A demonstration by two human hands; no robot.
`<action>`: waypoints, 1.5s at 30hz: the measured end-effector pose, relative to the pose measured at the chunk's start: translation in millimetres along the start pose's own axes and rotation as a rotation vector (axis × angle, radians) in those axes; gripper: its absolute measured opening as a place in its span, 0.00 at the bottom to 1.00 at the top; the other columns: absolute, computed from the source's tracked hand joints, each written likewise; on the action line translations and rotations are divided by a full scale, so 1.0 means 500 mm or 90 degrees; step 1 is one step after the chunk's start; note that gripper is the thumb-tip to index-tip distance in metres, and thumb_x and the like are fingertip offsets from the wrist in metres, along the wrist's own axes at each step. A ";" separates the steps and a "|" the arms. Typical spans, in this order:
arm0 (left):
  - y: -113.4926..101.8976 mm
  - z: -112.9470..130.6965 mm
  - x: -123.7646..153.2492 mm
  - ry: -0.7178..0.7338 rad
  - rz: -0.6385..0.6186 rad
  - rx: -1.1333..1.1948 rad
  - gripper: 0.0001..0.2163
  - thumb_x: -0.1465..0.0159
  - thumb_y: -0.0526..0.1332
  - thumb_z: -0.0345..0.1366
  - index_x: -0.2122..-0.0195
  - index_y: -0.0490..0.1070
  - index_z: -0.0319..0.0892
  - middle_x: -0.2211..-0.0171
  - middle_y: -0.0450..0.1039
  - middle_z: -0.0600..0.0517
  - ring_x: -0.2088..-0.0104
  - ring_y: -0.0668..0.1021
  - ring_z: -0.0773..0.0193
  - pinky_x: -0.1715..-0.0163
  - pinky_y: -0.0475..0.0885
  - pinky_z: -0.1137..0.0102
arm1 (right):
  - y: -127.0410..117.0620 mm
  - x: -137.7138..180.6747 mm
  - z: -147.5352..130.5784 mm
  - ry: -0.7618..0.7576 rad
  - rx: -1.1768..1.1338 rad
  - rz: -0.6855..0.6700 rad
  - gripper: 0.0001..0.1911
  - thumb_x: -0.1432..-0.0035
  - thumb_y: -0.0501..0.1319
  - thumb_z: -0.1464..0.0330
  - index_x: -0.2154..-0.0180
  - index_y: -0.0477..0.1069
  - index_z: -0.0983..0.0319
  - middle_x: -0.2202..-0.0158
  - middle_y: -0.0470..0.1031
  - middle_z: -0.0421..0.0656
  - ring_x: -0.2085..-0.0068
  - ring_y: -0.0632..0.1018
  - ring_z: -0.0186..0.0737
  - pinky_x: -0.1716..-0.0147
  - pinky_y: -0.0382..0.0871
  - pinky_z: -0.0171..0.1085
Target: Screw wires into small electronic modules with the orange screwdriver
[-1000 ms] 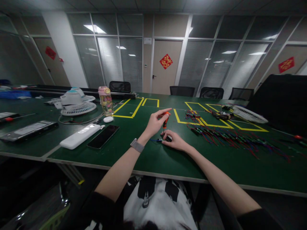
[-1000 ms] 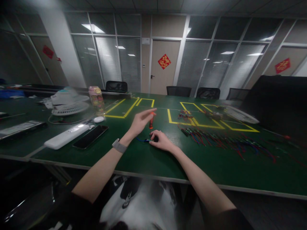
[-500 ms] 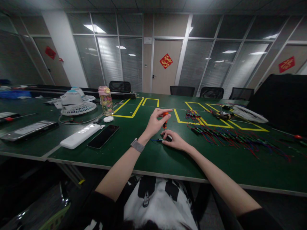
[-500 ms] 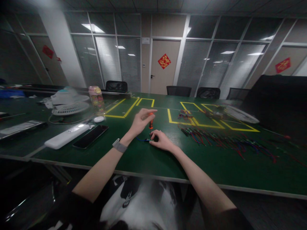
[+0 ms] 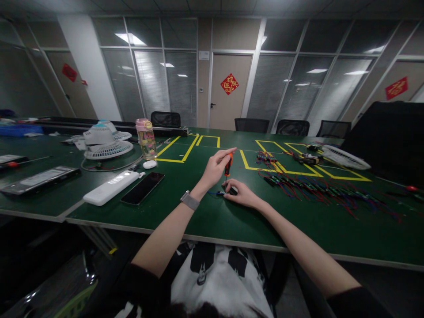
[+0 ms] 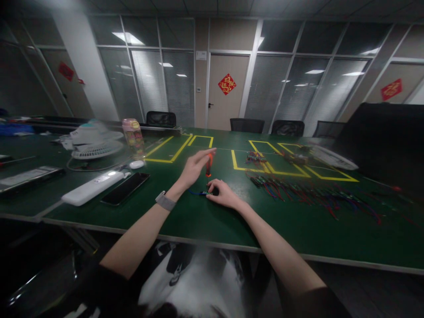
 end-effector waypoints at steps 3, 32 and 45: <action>0.001 -0.002 0.001 -0.005 0.013 0.002 0.13 0.37 0.57 0.34 0.51 0.73 0.41 0.59 0.74 0.47 0.59 0.76 0.64 0.57 0.70 0.70 | -0.001 0.000 -0.002 0.003 0.003 -0.006 0.06 0.50 0.64 0.67 0.72 0.67 0.61 0.56 0.73 0.47 0.52 0.74 0.45 0.48 0.63 0.48; 0.000 0.003 0.002 -0.012 -0.015 0.001 0.13 0.36 0.56 0.34 0.51 0.73 0.43 0.57 0.74 0.47 0.58 0.76 0.64 0.55 0.70 0.68 | -0.002 -0.001 -0.002 -0.006 -0.003 -0.004 0.06 0.50 0.64 0.69 0.72 0.67 0.61 0.57 0.73 0.47 0.53 0.74 0.44 0.50 0.64 0.46; -0.003 0.003 0.001 0.008 0.035 -0.038 0.09 0.38 0.59 0.36 0.58 0.75 0.42 0.56 0.73 0.47 0.55 0.75 0.62 0.56 0.70 0.70 | -0.001 -0.001 0.000 -0.002 -0.004 -0.003 0.06 0.50 0.64 0.69 0.72 0.67 0.61 0.57 0.73 0.47 0.53 0.74 0.44 0.49 0.63 0.48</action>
Point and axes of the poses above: each hand's wrist, its own x-axis away from the middle knuckle, its own y-axis out of the palm, z = x × y, the point moved 1 cm from there along -x, towards the middle knuckle
